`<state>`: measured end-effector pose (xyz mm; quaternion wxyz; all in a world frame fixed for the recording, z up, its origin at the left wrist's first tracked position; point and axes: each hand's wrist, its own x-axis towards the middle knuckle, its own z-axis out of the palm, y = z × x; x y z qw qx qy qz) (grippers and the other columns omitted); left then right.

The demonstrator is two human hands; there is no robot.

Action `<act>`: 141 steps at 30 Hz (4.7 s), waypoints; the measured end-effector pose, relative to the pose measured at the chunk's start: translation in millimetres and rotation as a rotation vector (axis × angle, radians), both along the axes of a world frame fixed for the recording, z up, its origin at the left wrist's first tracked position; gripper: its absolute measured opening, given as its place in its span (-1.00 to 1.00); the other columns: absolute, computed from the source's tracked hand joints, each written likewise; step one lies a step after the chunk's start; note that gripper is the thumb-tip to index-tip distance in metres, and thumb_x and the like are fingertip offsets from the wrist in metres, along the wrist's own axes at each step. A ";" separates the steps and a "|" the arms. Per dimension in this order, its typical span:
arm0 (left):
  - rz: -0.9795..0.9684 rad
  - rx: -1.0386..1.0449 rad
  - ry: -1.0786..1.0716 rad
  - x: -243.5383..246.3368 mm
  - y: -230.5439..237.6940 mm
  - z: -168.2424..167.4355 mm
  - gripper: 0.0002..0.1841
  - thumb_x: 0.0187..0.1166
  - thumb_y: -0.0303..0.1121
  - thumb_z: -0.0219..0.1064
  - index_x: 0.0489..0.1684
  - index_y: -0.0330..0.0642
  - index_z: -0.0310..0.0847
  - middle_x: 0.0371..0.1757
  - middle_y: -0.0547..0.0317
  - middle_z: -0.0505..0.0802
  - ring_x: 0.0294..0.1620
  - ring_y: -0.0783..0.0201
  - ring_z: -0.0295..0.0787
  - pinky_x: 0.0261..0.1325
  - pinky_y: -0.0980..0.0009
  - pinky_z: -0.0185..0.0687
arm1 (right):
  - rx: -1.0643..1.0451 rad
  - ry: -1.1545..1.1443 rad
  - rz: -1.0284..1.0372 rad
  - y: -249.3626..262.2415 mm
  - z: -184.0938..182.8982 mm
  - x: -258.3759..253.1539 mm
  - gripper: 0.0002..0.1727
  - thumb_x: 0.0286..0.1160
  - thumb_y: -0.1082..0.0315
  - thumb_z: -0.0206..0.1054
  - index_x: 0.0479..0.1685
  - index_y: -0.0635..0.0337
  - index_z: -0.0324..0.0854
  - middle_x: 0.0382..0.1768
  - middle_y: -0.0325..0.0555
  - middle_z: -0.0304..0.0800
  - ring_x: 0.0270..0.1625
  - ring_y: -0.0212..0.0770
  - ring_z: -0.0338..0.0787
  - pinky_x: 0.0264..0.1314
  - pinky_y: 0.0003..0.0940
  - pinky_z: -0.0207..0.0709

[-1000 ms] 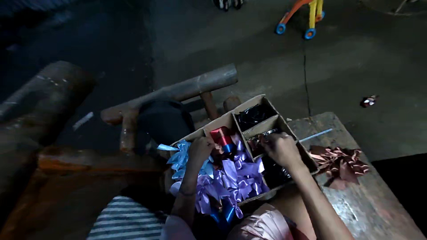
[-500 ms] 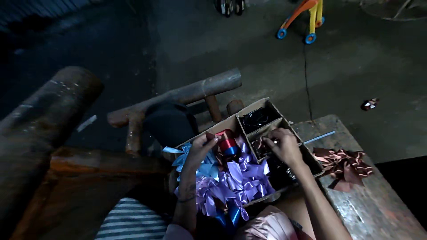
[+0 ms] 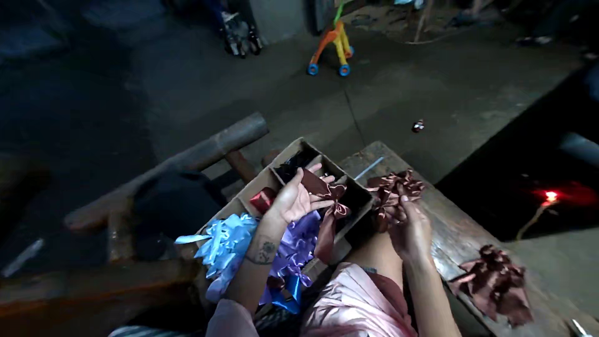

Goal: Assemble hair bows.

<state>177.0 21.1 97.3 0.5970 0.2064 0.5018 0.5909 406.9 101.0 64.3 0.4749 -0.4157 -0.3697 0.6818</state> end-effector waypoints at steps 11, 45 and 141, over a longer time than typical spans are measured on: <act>0.129 -0.052 -0.454 115.9 63.6 -46.4 -0.46 0.93 -0.03 -0.44 0.66 -0.08 0.19 0.26 -0.05 0.72 0.10 0.08 0.81 0.17 0.22 0.76 | -0.118 0.069 -0.224 3.1 -28.4 70.7 -0.58 0.93 0.19 -0.12 0.38 0.19 0.57 -0.22 -0.11 0.84 -0.24 -0.26 0.84 -0.15 -0.28 0.75; 0.079 -0.588 1.346 -64.0 -74.9 -40.3 -0.72 0.74 -0.30 0.28 0.06 -0.36 0.76 0.04 -0.42 0.81 0.10 -0.41 0.73 0.20 -0.39 0.52 | 0.312 -0.768 0.171 -32.9 -67.6 116.1 -0.41 0.57 0.34 0.25 0.53 0.49 0.31 0.24 0.30 0.60 -0.01 -0.24 0.70 -0.04 -0.33 0.63; 0.232 -0.266 0.615 -83.1 -119.0 -46.0 -0.55 0.58 -0.55 0.39 0.44 -0.22 0.47 0.13 -0.01 0.79 -0.10 0.25 0.80 0.00 0.35 0.77 | 0.168 -0.721 0.391 -33.5 -83.7 125.6 -0.53 0.66 0.42 0.17 0.45 0.54 0.32 -0.02 -0.10 0.60 -0.21 -0.58 0.69 -0.17 -0.60 0.65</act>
